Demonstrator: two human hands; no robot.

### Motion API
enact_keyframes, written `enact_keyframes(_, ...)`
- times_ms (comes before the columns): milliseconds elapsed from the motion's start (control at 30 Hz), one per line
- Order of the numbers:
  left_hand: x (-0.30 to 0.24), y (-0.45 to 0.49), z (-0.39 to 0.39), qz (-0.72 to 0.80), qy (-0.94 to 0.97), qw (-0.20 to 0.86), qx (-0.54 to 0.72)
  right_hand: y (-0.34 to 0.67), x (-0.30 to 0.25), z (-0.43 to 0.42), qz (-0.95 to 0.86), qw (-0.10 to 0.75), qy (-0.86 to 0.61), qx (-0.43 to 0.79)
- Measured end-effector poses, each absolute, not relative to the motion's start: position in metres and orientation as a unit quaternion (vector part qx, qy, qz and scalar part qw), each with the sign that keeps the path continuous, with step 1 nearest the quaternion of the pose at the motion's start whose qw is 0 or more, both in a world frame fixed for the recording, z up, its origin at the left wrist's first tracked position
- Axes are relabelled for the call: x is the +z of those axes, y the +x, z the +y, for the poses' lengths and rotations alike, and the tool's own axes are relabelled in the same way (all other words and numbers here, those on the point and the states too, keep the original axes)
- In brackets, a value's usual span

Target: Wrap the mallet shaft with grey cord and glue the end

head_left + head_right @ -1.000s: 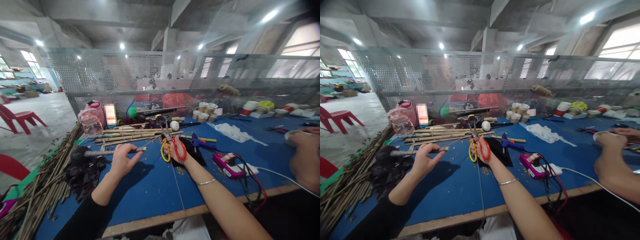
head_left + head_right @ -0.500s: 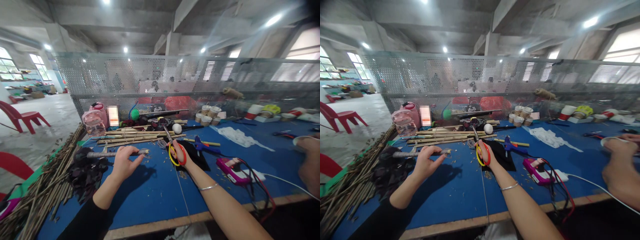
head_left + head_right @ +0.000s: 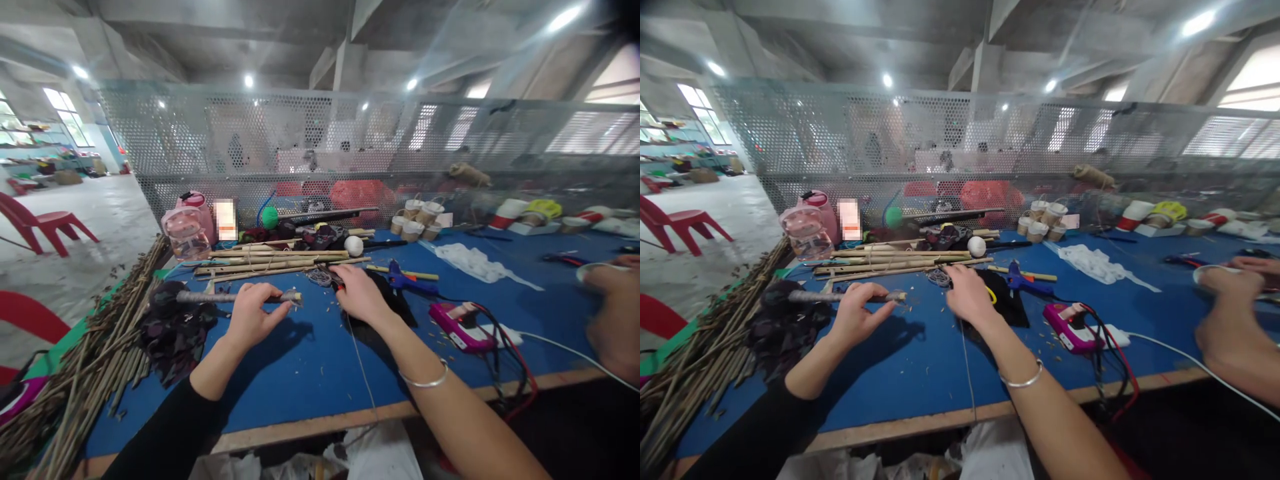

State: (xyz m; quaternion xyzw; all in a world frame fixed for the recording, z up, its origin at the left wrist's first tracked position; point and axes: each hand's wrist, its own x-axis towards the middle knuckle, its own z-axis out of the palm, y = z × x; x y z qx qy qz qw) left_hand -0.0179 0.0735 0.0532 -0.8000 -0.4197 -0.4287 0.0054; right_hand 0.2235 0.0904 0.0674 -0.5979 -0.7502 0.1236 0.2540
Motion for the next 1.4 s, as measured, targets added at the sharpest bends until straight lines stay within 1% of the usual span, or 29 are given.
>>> enact_keyframes(33, 0.053, -0.018, 0.073, -0.418, -0.802, 0.008, -0.427, 0.212, 0.068, 0.084, -0.763, 0.304, -0.528, 0.214)
enact_keyframes(67, 0.053, -0.018, 0.073, -0.418, -0.803, 0.012, -0.425, 0.201, 0.068, 0.078, -0.762, 0.329, -0.455, 0.322)
enact_keyframes(133, 0.052, -0.017, 0.070, -0.419, -0.807, 0.012, -0.417, 0.182, 0.061, 0.070, -0.723, 0.331, -0.343, 0.501)
enact_keyframes(167, 0.052, -0.017, 0.068, -0.420, -0.809, 0.009, -0.411, 0.176, 0.057, 0.067, -0.697, 0.323, -0.314, 0.558)
enact_keyframes(233, 0.051, -0.017, 0.060, -0.418, -0.818, -0.008, -0.395, 0.173, 0.047, 0.064, -0.668, 0.297, -0.301, 0.612)
enact_keyframes(367, 0.046, -0.019, 0.035, -0.400, -0.839, -0.048, -0.367, 0.196, 0.043, 0.063, -0.701, 0.189, -0.307, 0.615)
enact_keyframes(433, 0.042, -0.019, 0.021, -0.398, -0.846, -0.067, -0.348, 0.209, 0.048, 0.062, -0.703, 0.180, -0.309, 0.615)
enact_keyframes(533, 0.034, -0.018, 0.002, -0.397, -0.861, -0.090, -0.305, 0.217, 0.057, 0.058, -0.646, 0.258, -0.290, 0.657)
enact_keyframes(600, 0.029, -0.016, -0.007, -0.394, -0.869, -0.095, -0.284, 0.215, 0.063, 0.054, -0.589, 0.337, -0.267, 0.684)
enact_keyframes(700, 0.022, -0.013, -0.016, -0.392, -0.869, -0.087, -0.288, 0.206, 0.072, 0.046, -0.509, 0.454, -0.250, 0.687)
enact_keyframes(733, 0.020, -0.013, -0.017, -0.392, -0.868, -0.082, -0.294, 0.203, 0.074, 0.044, -0.484, 0.473, -0.250, 0.692)
enact_keyframes(767, 0.019, -0.013, -0.018, -0.392, -0.867, -0.078, -0.299, 0.201, 0.076, 0.043, -0.463, 0.474, -0.251, 0.705)
enact_keyframes(900, 0.017, -0.013, -0.020, -0.378, -0.867, -0.078, -0.316, 0.192, 0.074, 0.052, -0.437, 0.390, -0.284, 0.759)
enact_keyframes(1033, 0.019, -0.014, -0.022, -0.363, -0.867, -0.079, -0.333, 0.183, 0.055, 0.080, -0.453, 0.342, -0.383, 0.729)
enact_keyframes(1100, 0.021, -0.015, -0.022, -0.370, -0.867, -0.078, -0.324, 0.183, 0.050, 0.091, -0.454, 0.329, -0.408, 0.721)
enact_keyframes(1167, 0.022, -0.016, -0.022, -0.379, -0.867, -0.075, -0.316, 0.190, 0.053, 0.090, -0.470, 0.340, -0.395, 0.712)
enact_keyframes(1233, 0.023, -0.016, -0.020, -0.386, -0.866, -0.073, -0.309, 0.203, 0.065, 0.071, -0.506, 0.353, -0.357, 0.702)
enact_keyframes(1400, 0.023, -0.012, -0.011, -0.397, -0.875, -0.079, -0.264, 0.234, 0.116, -0.018, -0.603, 0.283, -0.245, 0.704)
